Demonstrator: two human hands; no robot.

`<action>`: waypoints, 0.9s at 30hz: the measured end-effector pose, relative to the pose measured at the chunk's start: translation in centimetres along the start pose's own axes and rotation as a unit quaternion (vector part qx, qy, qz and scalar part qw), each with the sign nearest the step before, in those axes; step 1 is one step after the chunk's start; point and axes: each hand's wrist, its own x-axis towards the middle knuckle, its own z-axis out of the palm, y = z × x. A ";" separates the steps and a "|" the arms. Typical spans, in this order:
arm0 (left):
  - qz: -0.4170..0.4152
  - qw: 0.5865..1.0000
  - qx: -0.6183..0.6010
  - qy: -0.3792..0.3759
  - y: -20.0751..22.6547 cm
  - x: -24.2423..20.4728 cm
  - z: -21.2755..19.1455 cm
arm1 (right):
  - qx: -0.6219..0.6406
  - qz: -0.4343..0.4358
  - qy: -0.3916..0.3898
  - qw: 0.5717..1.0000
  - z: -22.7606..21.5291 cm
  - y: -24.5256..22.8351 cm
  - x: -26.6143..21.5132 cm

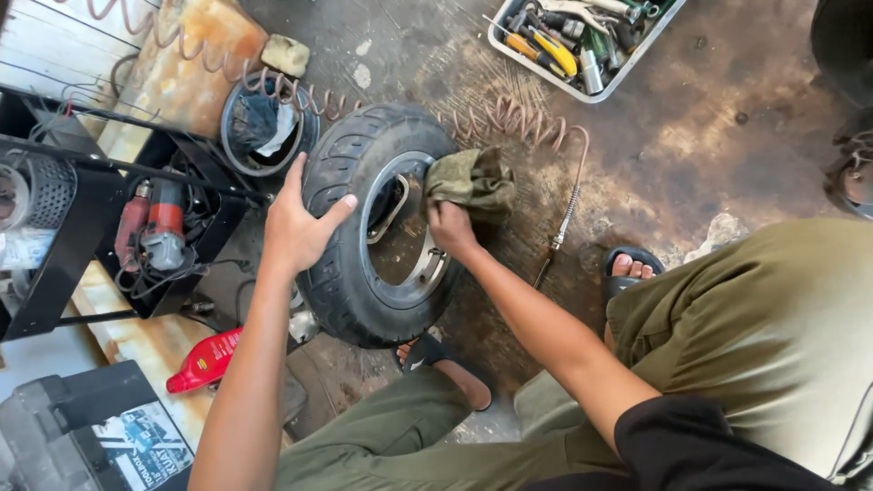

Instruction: Cleaning and inspecting a motorcycle tire and rim using a cloth

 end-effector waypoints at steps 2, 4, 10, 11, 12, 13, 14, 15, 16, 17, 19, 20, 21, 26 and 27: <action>-0.004 1.000 0.005 -0.001 -0.1 0.3 0.1 | 0.016 0.025 -0.007 1.000 1.3 -0.3 0.3; -0.008 1.000 0.012 -0.003 0.1 0.6 0.3 | 0.033 0.052 -0.013 0.998 1.6 -2.2 0.7; -0.003 1.000 0.014 0.014 0.9 0.8 0.4 | 0.136 0.053 0.016 0.989 -0.3 -10.6 -0.1; 0.000 1.000 0.017 0.013 1.0 0.9 0.3 | 0.130 0.013 0.047 0.990 -1.2 -12.2 -0.8; 0.001 1.000 0.020 0.011 0.9 0.8 0.5 | 0.123 -0.025 0.076 0.989 -2.1 -13.5 -1.8; 0.000 1.000 0.020 0.011 0.7 1.0 0.4 | 0.123 -0.024 0.075 0.989 0.4 -10.0 0.4; 0.023 0.999 0.009 0.025 0.3 0.8 0.5 | 0.067 -0.167 0.193 0.964 2.6 -6.2 1.7; 0.046 0.998 -0.001 0.039 0.1 0.5 0.7 | 0.010 -0.304 0.304 0.903 4.8 -2.4 2.9; 0.052 0.998 0.000 0.040 0.6 -0.1 0.8 | 0.009 -0.305 0.310 0.901 6.3 1.7 2.9; 0.060 0.997 -0.003 0.040 1.2 -0.9 0.8 | -0.208 -0.355 0.364 0.836 7.9 5.9 2.9; 0.102 0.993 -0.014 0.059 2.4 1.1 0.8 | -0.417 -0.392 0.427 0.700 5.7 3.1 5.8; 0.088 0.995 -0.002 0.055 1.8 0.8 0.9 | -0.172 -0.264 0.266 0.911 3.0 -3.0 2.8; 0.075 0.996 0.010 0.052 1.2 0.6 1.0 | 0.098 -0.093 0.070 0.988 -0.5 -8.7 0.3; 0.045 0.998 0.011 0.046 -1.3 1.1 1.0 | 0.100 -0.038 0.017 0.994 -0.5 -8.2 -0.1; 0.034 0.998 0.010 0.044 -2.0 1.1 1.2 | 0.077 0.013 0.024 0.997 1.5 -4.7 0.9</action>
